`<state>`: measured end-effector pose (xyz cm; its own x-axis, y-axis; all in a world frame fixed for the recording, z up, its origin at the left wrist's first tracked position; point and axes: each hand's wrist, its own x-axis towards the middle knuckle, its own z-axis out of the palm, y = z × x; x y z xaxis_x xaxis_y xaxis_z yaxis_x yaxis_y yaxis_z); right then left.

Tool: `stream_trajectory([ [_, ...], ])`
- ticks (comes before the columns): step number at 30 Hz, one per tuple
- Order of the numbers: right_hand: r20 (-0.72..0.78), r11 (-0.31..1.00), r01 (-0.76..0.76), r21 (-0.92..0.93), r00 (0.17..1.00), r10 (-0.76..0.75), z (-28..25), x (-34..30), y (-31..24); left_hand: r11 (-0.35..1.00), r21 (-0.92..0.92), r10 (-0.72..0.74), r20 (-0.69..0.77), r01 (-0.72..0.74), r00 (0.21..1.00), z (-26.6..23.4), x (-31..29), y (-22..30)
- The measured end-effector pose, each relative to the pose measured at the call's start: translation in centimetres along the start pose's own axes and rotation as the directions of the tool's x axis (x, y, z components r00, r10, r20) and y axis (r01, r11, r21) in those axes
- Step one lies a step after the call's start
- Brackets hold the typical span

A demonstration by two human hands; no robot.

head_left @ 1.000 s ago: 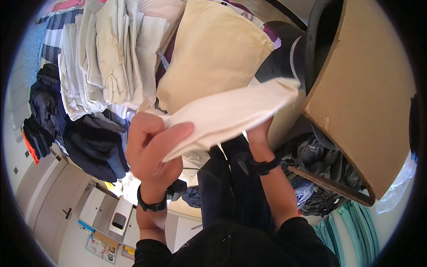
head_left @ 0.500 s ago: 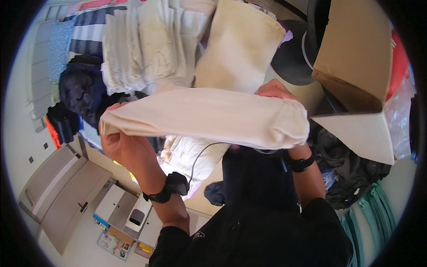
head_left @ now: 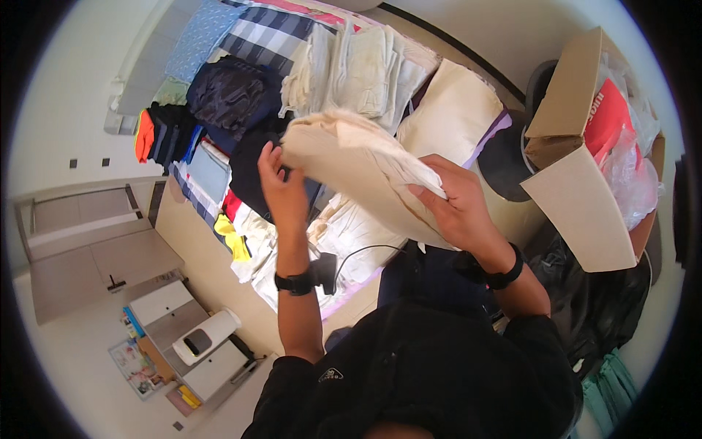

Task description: The person sorts a pile of white fabric items on a bed, handling them one at a time to check their shape and size before placing them into a new stack.

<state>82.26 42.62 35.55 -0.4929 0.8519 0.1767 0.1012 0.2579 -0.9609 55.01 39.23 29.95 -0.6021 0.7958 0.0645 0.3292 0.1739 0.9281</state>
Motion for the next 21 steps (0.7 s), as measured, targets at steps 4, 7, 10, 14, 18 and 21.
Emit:
stream_trajectory([
  [4,-0.061,0.987,0.124,-0.106,0.990,-0.131,2.8,-1.6,-3.1,0.965,-0.229,0.173,0.180,-0.130,0.968,0.0,-6.1,3.6],
  [7,-0.102,0.982,0.151,-0.116,0.981,-0.162,4.7,-3.4,-3.4,0.682,-0.650,-0.040,0.424,0.335,0.905,-0.1,-10.8,7.4],
  [10,-0.178,0.969,0.192,-0.154,0.959,-0.218,7.0,-5.5,-4.0,0.512,-0.742,0.082,0.544,0.433,0.835,-0.3,-13.6,8.2],
  [14,-0.246,0.927,0.144,-0.347,0.940,-0.238,7.8,-8.3,-4.6,0.672,-0.633,0.047,0.555,0.385,0.830,0.0,-13.8,8.8],
  [18,-0.213,0.902,0.057,-0.427,0.964,-0.161,7.4,-10.9,-5.7,0.672,-0.619,-0.051,0.510,0.407,0.859,1.2,-15.2,9.1],
  [21,-0.215,0.928,0.151,-0.341,0.948,-0.234,6.1,-11.8,-6.2,0.725,-0.592,-0.001,0.510,0.352,0.860,1.3,-16.3,11.3],
])
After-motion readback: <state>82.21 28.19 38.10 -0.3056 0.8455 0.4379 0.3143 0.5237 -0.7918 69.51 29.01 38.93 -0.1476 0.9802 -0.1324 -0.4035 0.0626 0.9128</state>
